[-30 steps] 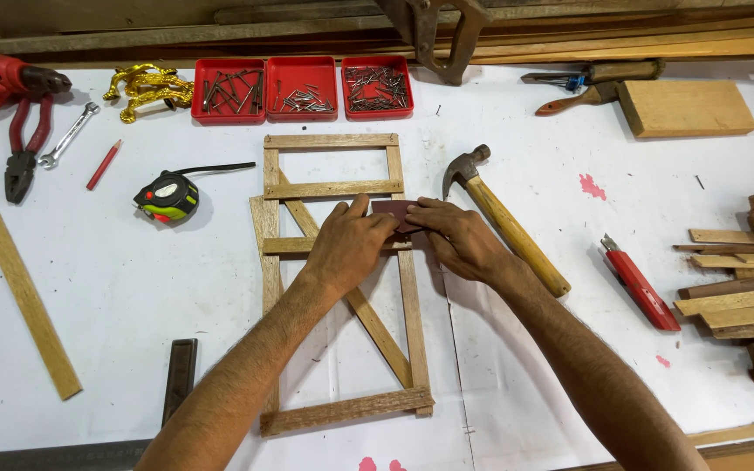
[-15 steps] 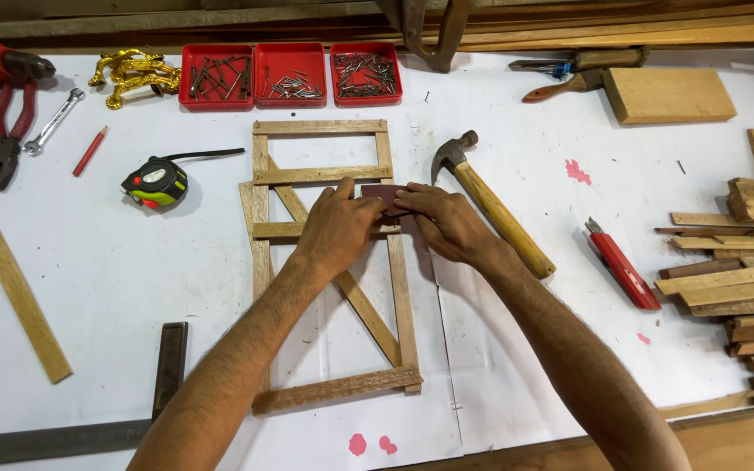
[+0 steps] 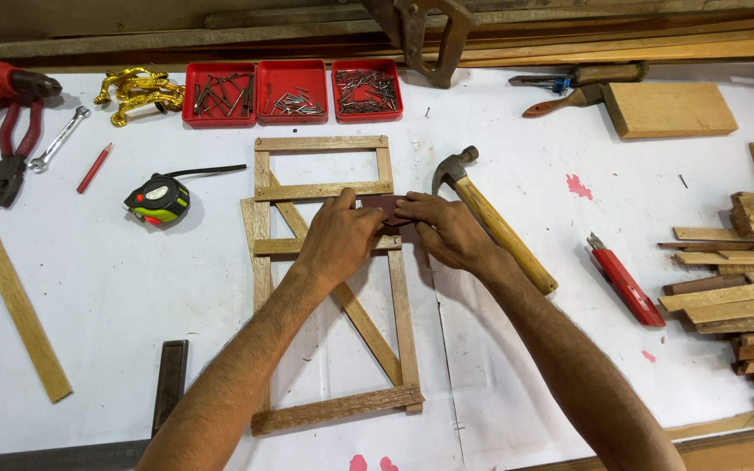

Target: The person assembles a small wooden lattice frame on a workbench, hammering nails into the joints, sanding a wood strip with a sanding block, cutting or trimming a piece with a utility knife, and hammering again. At the end they sort through a pile of wood strips on the bench.

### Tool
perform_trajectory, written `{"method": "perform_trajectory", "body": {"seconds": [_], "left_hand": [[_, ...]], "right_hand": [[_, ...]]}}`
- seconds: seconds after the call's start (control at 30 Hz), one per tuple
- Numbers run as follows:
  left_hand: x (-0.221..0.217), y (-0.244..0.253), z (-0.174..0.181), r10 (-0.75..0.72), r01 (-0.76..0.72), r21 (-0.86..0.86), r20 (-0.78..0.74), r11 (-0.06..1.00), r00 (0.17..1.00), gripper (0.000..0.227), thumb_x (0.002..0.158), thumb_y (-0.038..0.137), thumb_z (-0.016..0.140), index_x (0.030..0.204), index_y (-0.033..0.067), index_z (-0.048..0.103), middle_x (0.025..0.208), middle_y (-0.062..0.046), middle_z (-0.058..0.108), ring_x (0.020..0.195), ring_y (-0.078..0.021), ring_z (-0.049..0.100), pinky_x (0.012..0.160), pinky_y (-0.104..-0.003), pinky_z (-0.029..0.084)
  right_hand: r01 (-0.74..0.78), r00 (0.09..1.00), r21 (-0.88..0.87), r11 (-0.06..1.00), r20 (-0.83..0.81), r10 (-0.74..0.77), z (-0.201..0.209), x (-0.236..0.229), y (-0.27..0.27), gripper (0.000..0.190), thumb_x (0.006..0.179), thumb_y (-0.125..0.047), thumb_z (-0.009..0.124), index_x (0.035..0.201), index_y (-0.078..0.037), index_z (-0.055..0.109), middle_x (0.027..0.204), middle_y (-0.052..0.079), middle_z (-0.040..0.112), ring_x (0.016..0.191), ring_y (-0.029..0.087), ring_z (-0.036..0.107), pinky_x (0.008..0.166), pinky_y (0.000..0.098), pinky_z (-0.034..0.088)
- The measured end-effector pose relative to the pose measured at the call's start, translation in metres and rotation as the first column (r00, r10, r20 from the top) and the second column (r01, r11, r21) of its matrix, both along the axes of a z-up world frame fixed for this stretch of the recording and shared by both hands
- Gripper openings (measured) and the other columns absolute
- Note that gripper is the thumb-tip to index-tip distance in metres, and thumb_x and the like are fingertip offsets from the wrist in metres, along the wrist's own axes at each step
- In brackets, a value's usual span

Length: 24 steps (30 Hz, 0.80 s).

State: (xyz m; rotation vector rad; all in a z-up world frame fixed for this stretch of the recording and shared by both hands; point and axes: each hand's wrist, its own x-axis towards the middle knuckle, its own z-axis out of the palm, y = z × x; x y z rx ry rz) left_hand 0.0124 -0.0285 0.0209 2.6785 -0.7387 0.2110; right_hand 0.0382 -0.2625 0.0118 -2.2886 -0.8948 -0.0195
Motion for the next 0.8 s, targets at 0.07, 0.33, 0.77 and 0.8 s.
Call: {"method": "perform_trajectory", "body": {"seconds": [0.07, 0.33, 0.77, 0.8], "left_hand": [[-0.001, 0.001, -0.008, -0.007, 0.008, -0.011, 0.021, 1.0, 1.0, 0.023, 0.091, 0.013, 0.074, 0.113, 0.0052, 0.074, 0.094, -0.006, 0.077, 0.097, -0.0218, 0.061, 0.084, -0.04, 0.054], [-0.035, -0.026, 0.065, -0.004, 0.047, -0.15, 0.273, 0.988, 0.962, 0.022, 0.098, 0.011, 0.065, 0.117, 0.0032, 0.071, 0.094, -0.008, 0.075, 0.09, -0.0249, 0.06, 0.078, -0.041, 0.053], [-0.039, -0.177, 0.081, -0.254, 0.244, -0.435, 0.036, 0.867, 0.967, 0.022, 0.103, 0.018, 0.064, 0.118, 0.0034, 0.06, 0.099, -0.015, 0.071, 0.087, -0.031, 0.073, 0.072, -0.044, 0.059], [-0.034, -0.188, 0.077, -0.286, 0.262, -0.447, 0.013, 0.855, 0.958, 0.026, 0.1, 0.016, 0.067, 0.121, 0.003, 0.058, 0.1, -0.016, 0.071, 0.087, -0.0304, 0.073, 0.072, -0.043, 0.059]], "right_hand": [[0.005, 1.0, 0.005, 1.0, 0.022, -0.005, 0.006, 0.0, 0.0, 0.045, 0.081, 0.007, 0.051, 0.12, -0.002, 0.073, 0.132, 0.02, 0.07, 0.131, 0.034, 0.062, 0.108, 0.0432, 0.052], [0.231, 0.968, 0.115, 0.966, -0.126, -0.217, 0.097, -0.045, -0.024, 0.044, 0.093, -0.001, 0.063, 0.135, -0.012, 0.069, 0.096, 0.01, 0.079, 0.085, 0.018, 0.076, 0.077, 0.0326, 0.061], [0.658, 0.747, 0.228, 0.717, -0.312, -0.587, 0.098, -0.111, -0.177, 0.021, 0.094, -0.022, 0.079, 0.106, -0.004, 0.08, 0.082, 0.006, 0.079, 0.067, 0.007, 0.067, 0.057, 0.0252, 0.055], [0.72, 0.687, 0.186, 0.669, -0.33, -0.647, 0.1, -0.114, -0.183, 0.023, 0.093, -0.024, 0.079, 0.103, -0.004, 0.079, 0.08, 0.006, 0.078, 0.064, 0.007, 0.067, 0.055, 0.0256, 0.055]]}}
